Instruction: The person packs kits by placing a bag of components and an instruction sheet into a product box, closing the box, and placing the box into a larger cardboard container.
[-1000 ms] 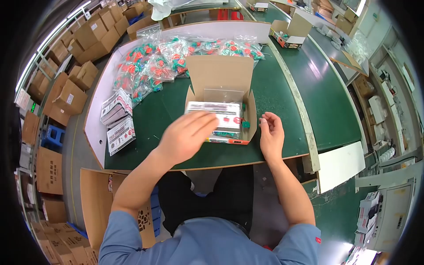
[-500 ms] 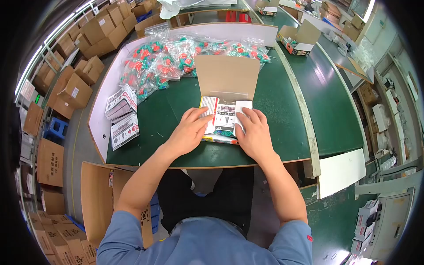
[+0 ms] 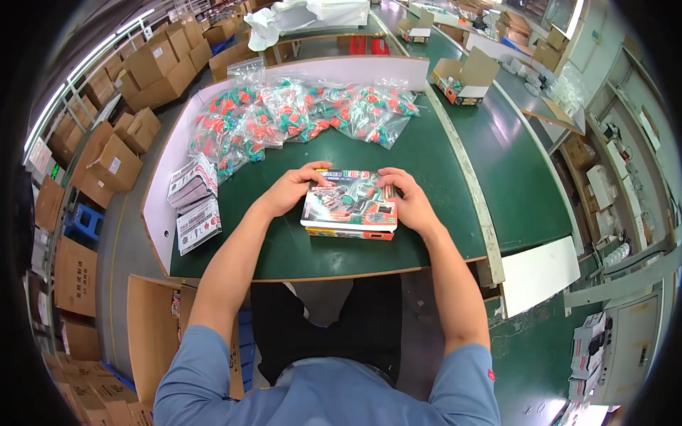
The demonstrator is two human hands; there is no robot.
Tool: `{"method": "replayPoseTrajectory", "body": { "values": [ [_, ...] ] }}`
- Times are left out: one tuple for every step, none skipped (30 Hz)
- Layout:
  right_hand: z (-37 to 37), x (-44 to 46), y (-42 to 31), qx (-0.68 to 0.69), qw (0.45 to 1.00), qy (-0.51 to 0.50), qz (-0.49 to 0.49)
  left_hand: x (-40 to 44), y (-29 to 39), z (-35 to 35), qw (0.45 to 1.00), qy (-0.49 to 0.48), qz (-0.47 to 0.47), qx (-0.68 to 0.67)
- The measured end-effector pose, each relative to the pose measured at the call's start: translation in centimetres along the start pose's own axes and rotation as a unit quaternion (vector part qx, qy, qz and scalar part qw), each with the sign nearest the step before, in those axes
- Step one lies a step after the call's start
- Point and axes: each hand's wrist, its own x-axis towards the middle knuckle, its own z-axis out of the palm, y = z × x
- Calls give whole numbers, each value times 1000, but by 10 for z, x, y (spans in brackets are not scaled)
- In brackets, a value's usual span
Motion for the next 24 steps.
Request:
{"method": "replayPoseTrajectory", "body": {
  "values": [
    [-6,1,9,12,998,-56,-13,-3,4,0,1000,-2,-8,-4],
    [-7,-4,20,25,993,-115,-24,-8,7,-3,999,-19,-25,8],
    [-4,-11,20,27,992,-125,-15,-13,16,-4,999,-32,-39,19],
    [-3,-15,8,-15,992,-127,-11,-19,22,-4,997,-44,-50,31],
    [-3,-17,-6,-57,990,-127,-11,-25,27,-2,997,-38,-53,27],
    [-2,-17,-19,-99,987,-125,-12,-29,31,0,991,-29,-9,127],
    [1,-19,-28,-98,986,-131,-10,-33,34,3,973,-20,34,226],
    [4,-23,-38,-167,977,-125,-28,-38,35,9,944,-12,75,321],
    [7,-27,-46,-236,963,-117,-47,-44,35,18,946,-12,70,317],
    [9,-31,-53,-304,944,-108,-66,-51,34,29,926,-19,95,365],
    [9,-35,-60,-303,945,-111,-61,-58,34,41,903,-26,120,413],
    [10,-38,-66,-286,945,-141,-69,-64,35,49,876,-31,144,458],
    [12,-42,-70,-267,945,-172,-77,-68,38,53,879,-31,139,455],
    [15,-47,-70,-247,944,-201,-84,-72,42,57,860,-14,144,490],
    [19,-52,-69,-244,944,-206,-80,-76,45,59,838,2,150,525],
    [22,-57,-68,-255,942,-200,-87,-79,45,61,813,19,157,560],
    [24,-60,-67,-267,939,-192,-95,-82,41,62,815,19,154,558],
    [24,-61,-66,-279,937,-184,-103,-86,34,65,839,23,158,521],
    [25,-62,-65,-278,937,-186,-99,-89,28,69,861,26,161,481],
    [25,-62,-63,-283,935,-183,-110,-91,23,71,882,28,164,440],
    [26,-62,-61,-289,932,-180,-121,-91,21,72,884,26,162,437],
    [26,-62,-60,-295,929,-179,-133,-91,19,73,885,34,167,432],
    [26,-63,-59,-295,928,-183,-131,-91,18,74,886,44,172,428],
    [26,-63,-58,-300,927,-180,-138,-92,18,74,886,54,176,425]
  ]
}}
